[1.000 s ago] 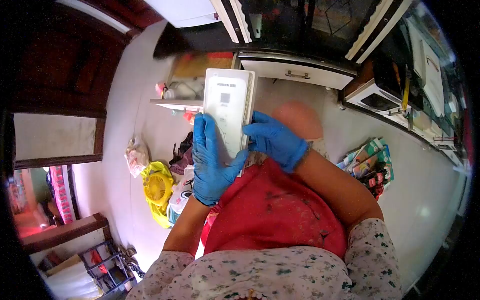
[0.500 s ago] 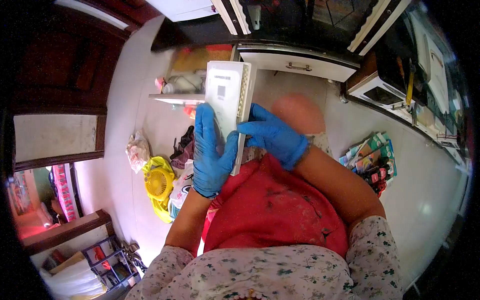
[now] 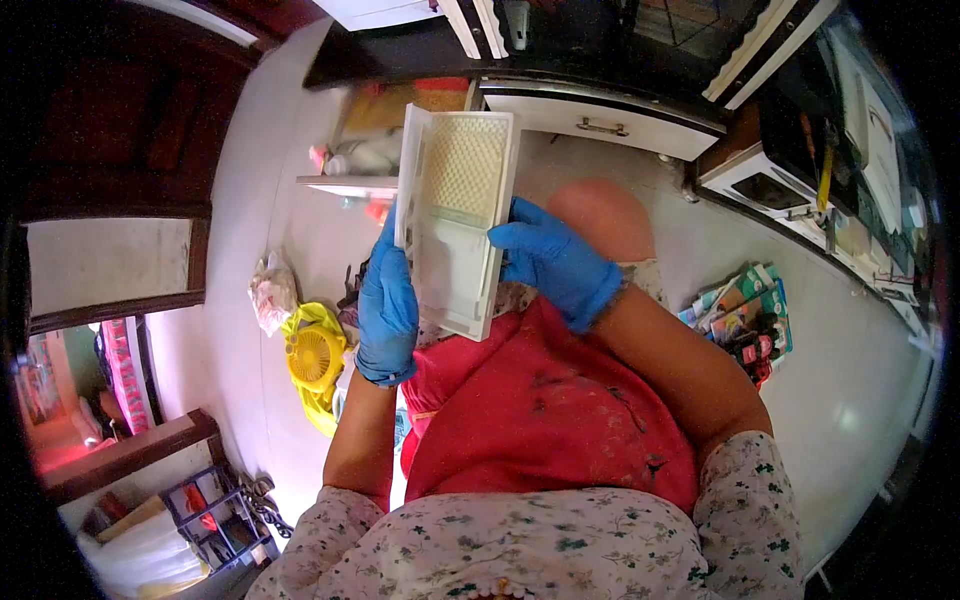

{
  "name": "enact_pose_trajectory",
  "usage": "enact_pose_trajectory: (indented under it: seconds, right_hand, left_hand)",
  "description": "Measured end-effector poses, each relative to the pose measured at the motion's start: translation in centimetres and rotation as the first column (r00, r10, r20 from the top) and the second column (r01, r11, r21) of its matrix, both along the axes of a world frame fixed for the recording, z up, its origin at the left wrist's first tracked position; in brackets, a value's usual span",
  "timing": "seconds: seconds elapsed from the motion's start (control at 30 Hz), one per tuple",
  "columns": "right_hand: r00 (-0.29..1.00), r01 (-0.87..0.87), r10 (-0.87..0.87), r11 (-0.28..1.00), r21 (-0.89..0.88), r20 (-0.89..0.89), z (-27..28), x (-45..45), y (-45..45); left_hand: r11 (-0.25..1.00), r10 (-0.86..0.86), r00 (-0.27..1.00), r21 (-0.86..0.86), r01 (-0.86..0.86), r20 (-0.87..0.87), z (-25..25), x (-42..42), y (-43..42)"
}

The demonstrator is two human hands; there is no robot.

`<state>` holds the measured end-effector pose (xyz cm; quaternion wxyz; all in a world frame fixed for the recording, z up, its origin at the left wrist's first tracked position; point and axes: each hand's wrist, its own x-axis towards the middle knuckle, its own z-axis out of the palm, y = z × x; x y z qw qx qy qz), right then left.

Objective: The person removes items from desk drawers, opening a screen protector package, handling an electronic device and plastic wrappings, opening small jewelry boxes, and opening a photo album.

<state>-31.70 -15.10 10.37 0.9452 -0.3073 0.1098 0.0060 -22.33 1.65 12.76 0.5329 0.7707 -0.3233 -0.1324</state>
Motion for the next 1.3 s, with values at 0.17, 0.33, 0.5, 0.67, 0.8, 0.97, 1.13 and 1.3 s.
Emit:
enact_pose_trajectory:
  seconds: [0.17,0.33,0.5,0.67,0.8,0.97,1.13,1.3]
  right_hand:
    - [1.0,-0.014,0.014,1.0,-0.02,-0.006,-0.3,0.0,0.0]
    - [1.0,-0.014,0.014,1.0,-0.024,-0.024,-0.1,-0.2,-0.1]
    - [1.0,0.008,-0.008,1.0,-0.007,-0.028,-0.5,-0.1,0.0]
    - [1.0,-0.02,0.021,0.999,0.034,-0.02,-1.1,-0.3,-0.4]
    - [1.0,-0.005,0.006,1.0,0.022,-0.027,-1.5,-0.3,-0.3]
    - [0.998,0.038,-0.037,0.999,0.018,-0.053,-1.3,-0.2,-0.1]
    - [0.997,0.044,-0.043,0.999,0.002,-0.063,-0.8,-0.2,-0.1]
    - [0.997,0.053,-0.054,0.999,-0.008,-0.062,-0.2,-0.2,0.1]
  left_hand:
    - [0.999,0.047,0.982,-0.006,-0.049,-0.18,-0.3,-0.2,0.9]
    - [1.0,-0.019,0.968,-0.013,0.016,-0.251,1.3,-0.2,0.7]
    - [1.0,0.02,0.929,-0.001,-0.022,-0.369,2.0,0.1,0.7]
    - [0.99,0.059,0.893,-0.092,-0.111,-0.445,0.4,0.5,1.2]
    - [0.991,0.089,0.916,-0.061,-0.123,-0.391,0.0,0.7,1.3]
    - [0.998,0.066,0.928,0.026,-0.06,-0.366,1.5,0.4,1.4]
    - [0.996,0.086,0.909,0.003,-0.092,-0.408,2.1,0.3,1.1]
    - [0.996,0.077,0.974,0.064,-0.065,-0.215,-1.3,1.4,3.2]
